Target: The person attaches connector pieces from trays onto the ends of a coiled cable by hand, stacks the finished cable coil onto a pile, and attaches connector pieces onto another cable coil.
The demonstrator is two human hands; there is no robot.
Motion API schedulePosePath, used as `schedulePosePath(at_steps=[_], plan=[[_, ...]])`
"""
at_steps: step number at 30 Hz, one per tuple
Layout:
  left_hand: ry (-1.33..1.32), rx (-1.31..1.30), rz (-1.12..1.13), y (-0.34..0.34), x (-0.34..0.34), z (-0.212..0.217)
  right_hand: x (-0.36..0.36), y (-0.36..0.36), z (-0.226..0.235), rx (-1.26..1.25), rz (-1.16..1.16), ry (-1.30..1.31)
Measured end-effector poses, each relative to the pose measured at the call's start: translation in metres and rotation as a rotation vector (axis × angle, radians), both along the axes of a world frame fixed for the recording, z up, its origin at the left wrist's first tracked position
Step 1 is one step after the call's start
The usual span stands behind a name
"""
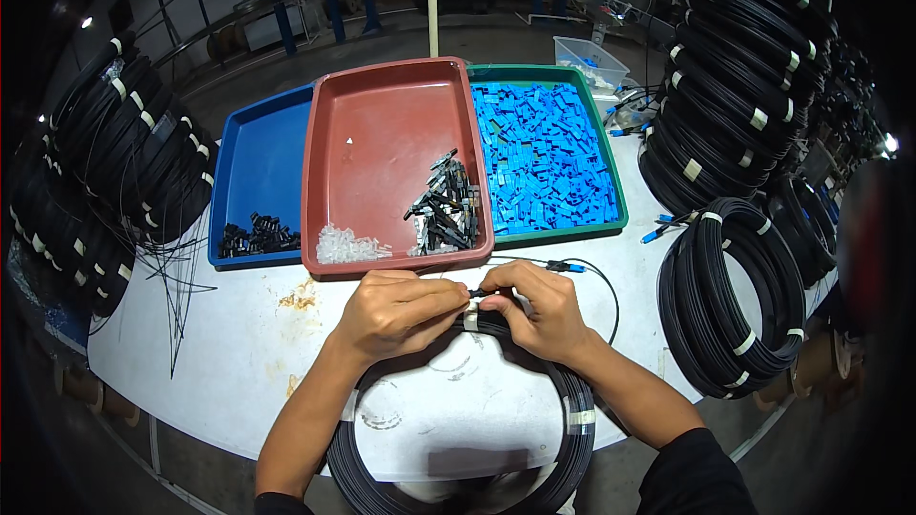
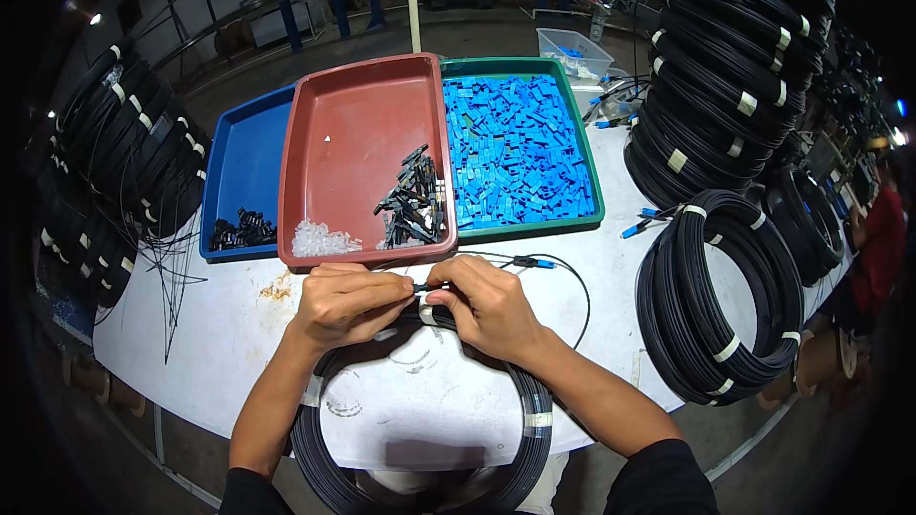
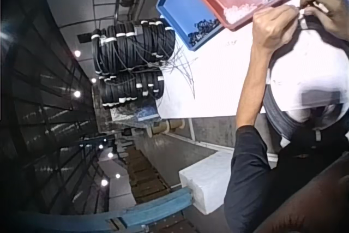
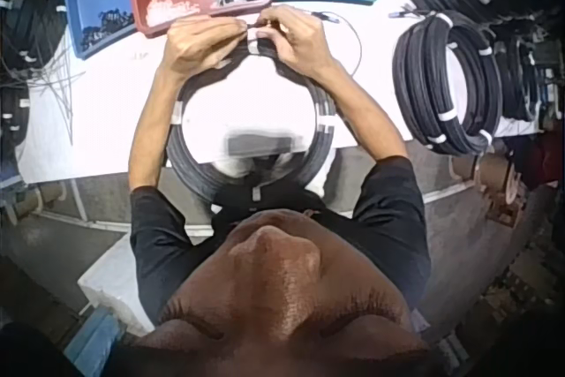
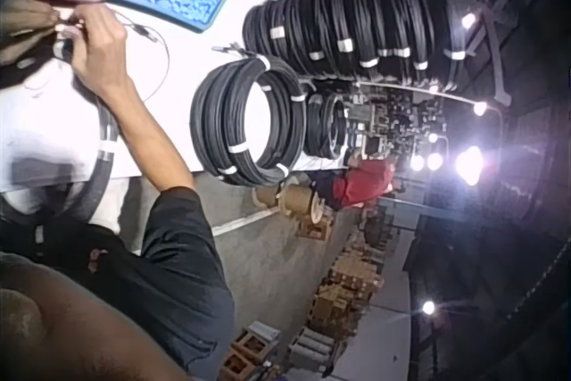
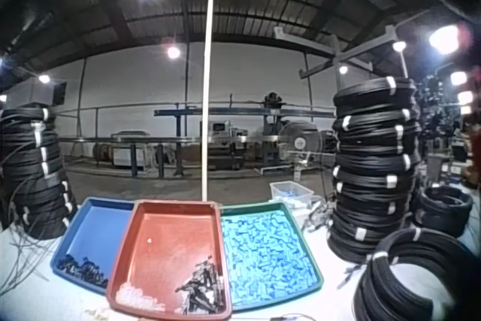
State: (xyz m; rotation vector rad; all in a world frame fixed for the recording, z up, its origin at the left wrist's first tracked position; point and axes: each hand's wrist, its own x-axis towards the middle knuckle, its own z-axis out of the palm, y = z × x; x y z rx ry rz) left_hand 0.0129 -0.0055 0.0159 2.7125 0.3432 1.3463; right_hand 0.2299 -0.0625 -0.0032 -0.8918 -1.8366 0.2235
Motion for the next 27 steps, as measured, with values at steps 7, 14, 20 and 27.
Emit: schedulePosePath(at_steps=[7,14,20,27], plan=[[-0.105,-0.334,-0.061,-0.004,0.005,0.004,0.01,0.004,0.0,0.332,0.023,-0.11],[-0.222,-1.106,-0.141,-0.021,0.009,0.009,0.006,0.004,0.015,0.614,0.009,-0.257],[-0.042,-0.125,-0.048,-0.004,0.01,0.0,0.006,-0.001,0.011,-0.147,0.035,0.008],[-0.166,-0.854,-0.13,-0.01,0.004,0.005,0.009,0.009,0.01,0.478,0.039,-0.209]])
